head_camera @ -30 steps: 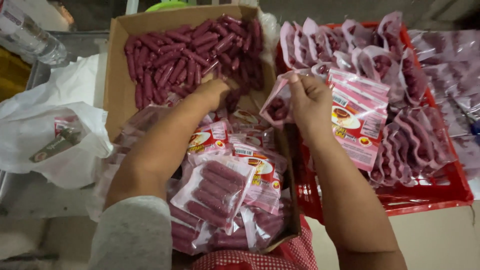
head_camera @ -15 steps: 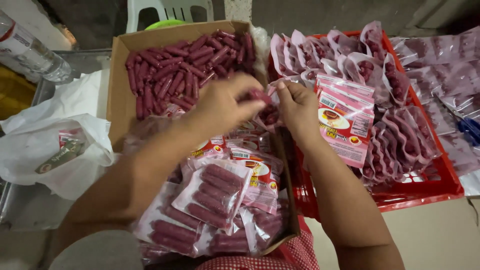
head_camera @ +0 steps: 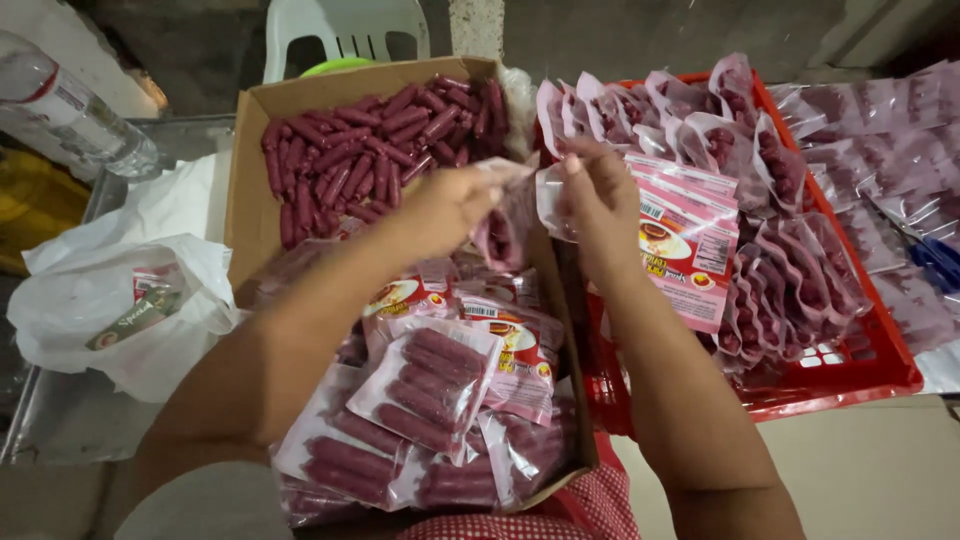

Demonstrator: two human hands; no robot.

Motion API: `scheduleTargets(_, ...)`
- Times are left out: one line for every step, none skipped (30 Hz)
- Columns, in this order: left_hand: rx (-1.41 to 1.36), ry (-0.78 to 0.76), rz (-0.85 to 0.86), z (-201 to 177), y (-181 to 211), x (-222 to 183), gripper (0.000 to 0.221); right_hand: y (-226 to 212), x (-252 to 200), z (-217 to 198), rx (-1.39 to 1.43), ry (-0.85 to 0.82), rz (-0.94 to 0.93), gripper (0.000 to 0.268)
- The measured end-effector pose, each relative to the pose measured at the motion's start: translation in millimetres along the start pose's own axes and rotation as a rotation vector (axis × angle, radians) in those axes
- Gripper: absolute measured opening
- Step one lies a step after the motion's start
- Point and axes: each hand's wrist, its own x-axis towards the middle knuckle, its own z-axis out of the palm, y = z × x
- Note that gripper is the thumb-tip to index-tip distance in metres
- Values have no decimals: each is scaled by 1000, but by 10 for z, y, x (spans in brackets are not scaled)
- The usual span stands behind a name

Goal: The person packs processed meat sticks into plastic pouches by hand, picking several sticks at a time from a cardboard box and placing them into the open pouches held by their other hand.

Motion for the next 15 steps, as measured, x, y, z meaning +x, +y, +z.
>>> scheduleTargets(4,0,3,-132,60,-7,31,66,-9,-4,3,2,-4,24)
scheduleTargets(-59,-18,26,-264,123,-1,32,127,-9,-12,166,-52,91,30)
scheduleTargets(-122,-35,50,-396,188,5,33,188,-8,-21,328,-107,185,37)
scheduleTargets(-117,-39,55,-473,289,44,33,184,-63,16,332,-103,179,37)
scheduleTargets(-179,-59,79,-546,391,83,35,182,-120,52,462,-192,322,48)
scheduleTargets(-243,-79,101,-613,492,114,37,182,-182,86,591,-282,468,62)
scheduleTargets(-239,-83,105,-656,601,126,37,458,-142,48,594,-279,464,62)
scheduleTargets(-304,-101,126,-697,707,135,39,733,-99,10,664,-362,496,53)
scheduleTargets(-369,-120,147,-738,811,144,41,1011,-52,-26,733,-445,528,46)
scheduleTargets(-366,-122,147,-738,829,150,41,945,-61,0,735,-444,526,46)
scheduleTargets(-329,-102,156,-737,845,156,39,880,-70,25,733,-419,508,45)
scheduleTargets(-293,-83,164,-731,862,160,37,817,-87,48,731,-393,490,43)
scheduleTargets(-291,-87,163,-725,884,169,37,693,-85,56,734,-390,489,43)
scheduleTargets(-237,-56,174,-718,904,172,34,572,-87,65,766,-374,446,41)
scheduleTargets(-183,-25,185,-711,924,176,31,451,-87,75,798,-358,403,38)
